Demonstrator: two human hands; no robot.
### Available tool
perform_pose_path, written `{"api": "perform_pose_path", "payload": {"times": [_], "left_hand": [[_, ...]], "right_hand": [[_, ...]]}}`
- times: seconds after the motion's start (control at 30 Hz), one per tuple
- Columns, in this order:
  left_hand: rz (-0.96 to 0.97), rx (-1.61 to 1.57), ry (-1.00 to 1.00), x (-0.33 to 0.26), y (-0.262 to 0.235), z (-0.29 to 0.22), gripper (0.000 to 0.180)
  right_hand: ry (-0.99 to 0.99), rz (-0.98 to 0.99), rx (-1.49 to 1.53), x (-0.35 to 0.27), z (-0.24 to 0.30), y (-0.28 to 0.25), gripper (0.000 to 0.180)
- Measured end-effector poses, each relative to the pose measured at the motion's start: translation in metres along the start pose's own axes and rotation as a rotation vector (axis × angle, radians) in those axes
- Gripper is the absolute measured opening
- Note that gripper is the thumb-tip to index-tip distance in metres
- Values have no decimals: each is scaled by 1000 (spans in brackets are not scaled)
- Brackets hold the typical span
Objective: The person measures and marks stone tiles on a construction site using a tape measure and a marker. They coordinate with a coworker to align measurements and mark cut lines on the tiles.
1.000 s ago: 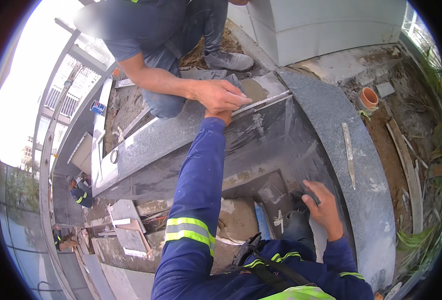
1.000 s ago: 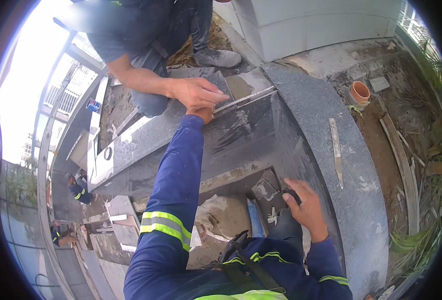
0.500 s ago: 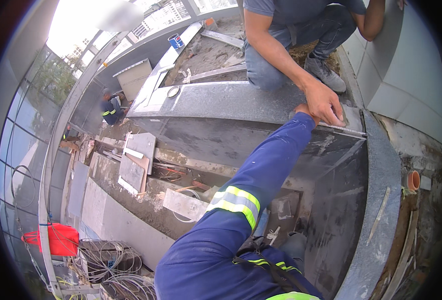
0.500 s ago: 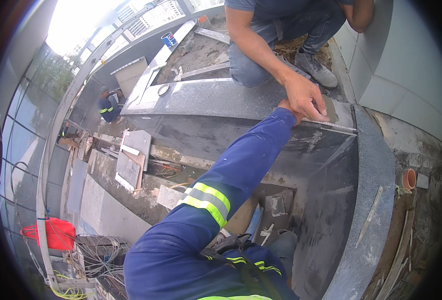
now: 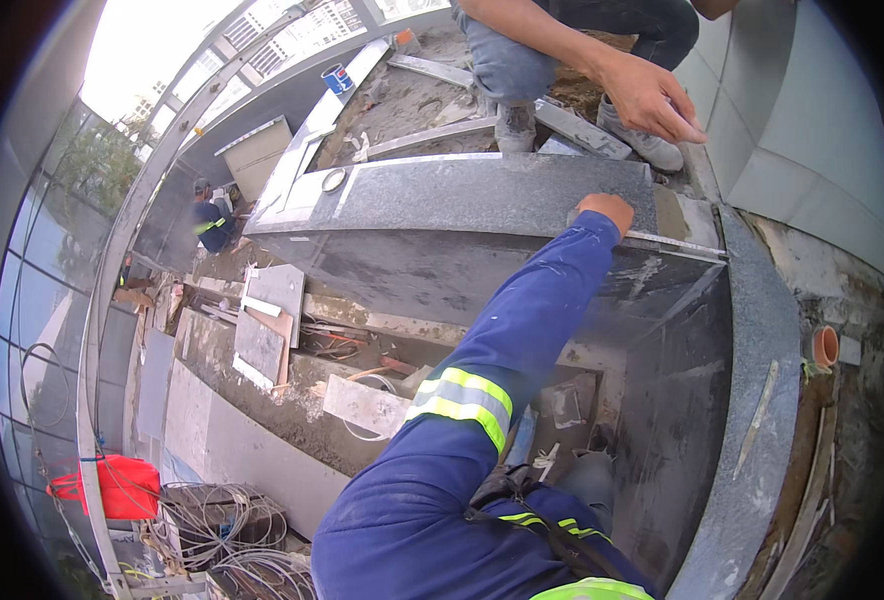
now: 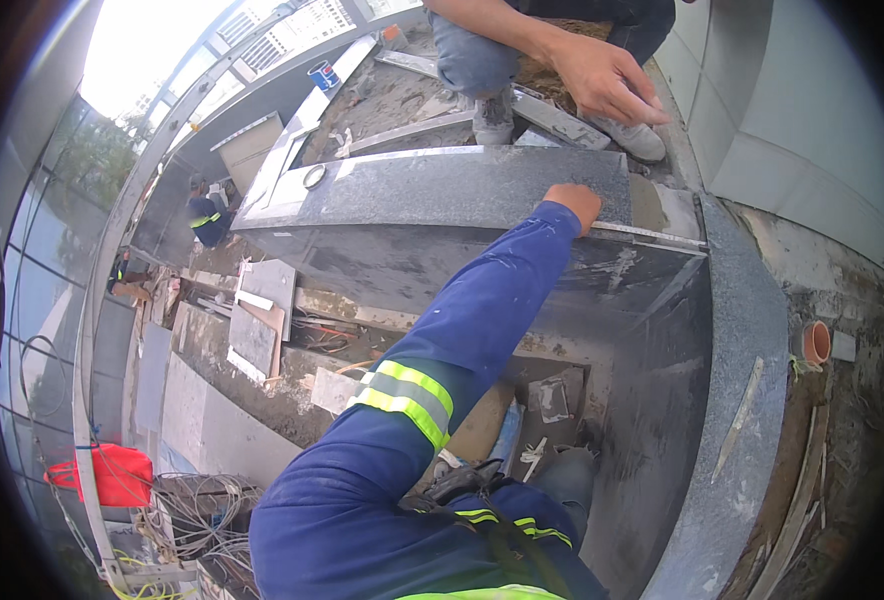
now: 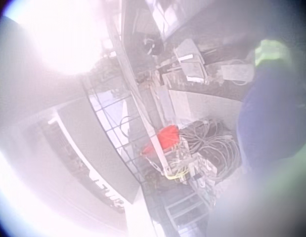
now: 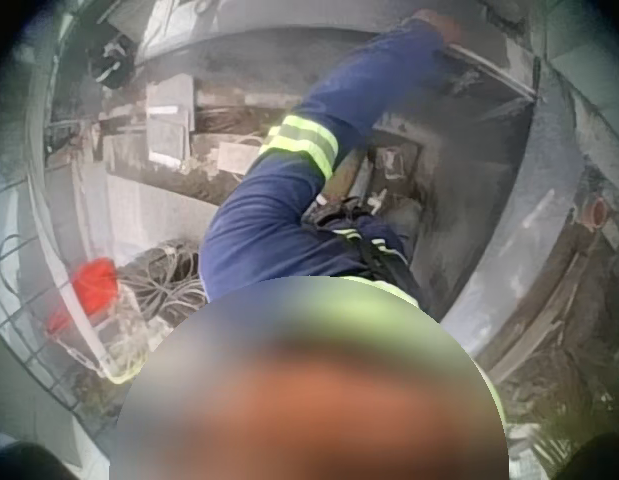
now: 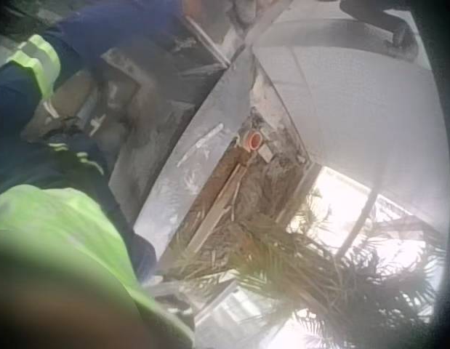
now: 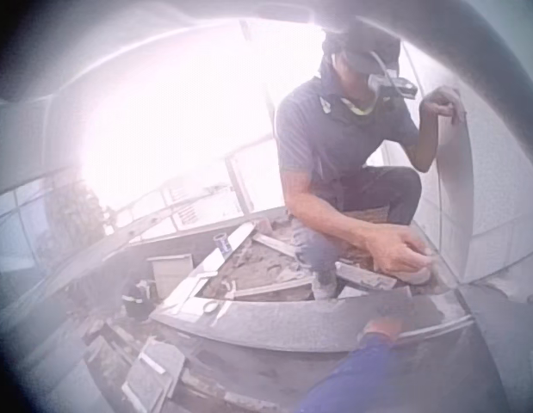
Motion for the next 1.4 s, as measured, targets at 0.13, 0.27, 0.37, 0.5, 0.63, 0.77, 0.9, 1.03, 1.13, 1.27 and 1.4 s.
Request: {"api": "perform_pose_path", "payload": {"times": [0.13,0.27,0.37,0.5,0.63,0.77,0.9,1.03,1.13,1.27,1.4], "left_hand": [[5,24,2,2,0,0,25],[48,23,66,-2,-1,-1,26],[13,40,101,-7,-11,-3,26],[20,59,110,-16,-18,-5,25],[36,62,103,-12,-14,-3,26],[54,53,104,-6,-5,1,27],[38,35,95,-5,-6,3,32],[62,55,128,-3,-7,2,32],[68,58,154,-6,-5,11,31],[-66,-59,259,-23,-24,38,35],[-116,-330,417,-80,-43,40,31]], "right_hand": [[-67,27,-145,-12,3,1,54],[-142,14,-332,-19,3,-7,48],[-203,-11,-504,-23,8,-14,44],[-240,-41,-723,-25,16,-26,39],[-246,-57,-863,-11,8,-47,36],[-266,-64,-989,8,-27,-78,33],[-489,5,-1396,3,-42,-78,33],[-337,-190,-832,-20,-2,-84,64],[-473,-286,-748,-56,40,-65,61],[-389,-316,-836,-87,23,-54,60],[-512,-416,-703,-120,-8,-62,64]]}}
Point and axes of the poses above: each hand's wrist, its own x-axis towards the middle knuckle, its own y-axis out of the palm, z = x × y, the point moved 8 cm from there along x, towards the middle knuckle, and after that the axes turned 4 degrees about -y, right-handed, at the moved point
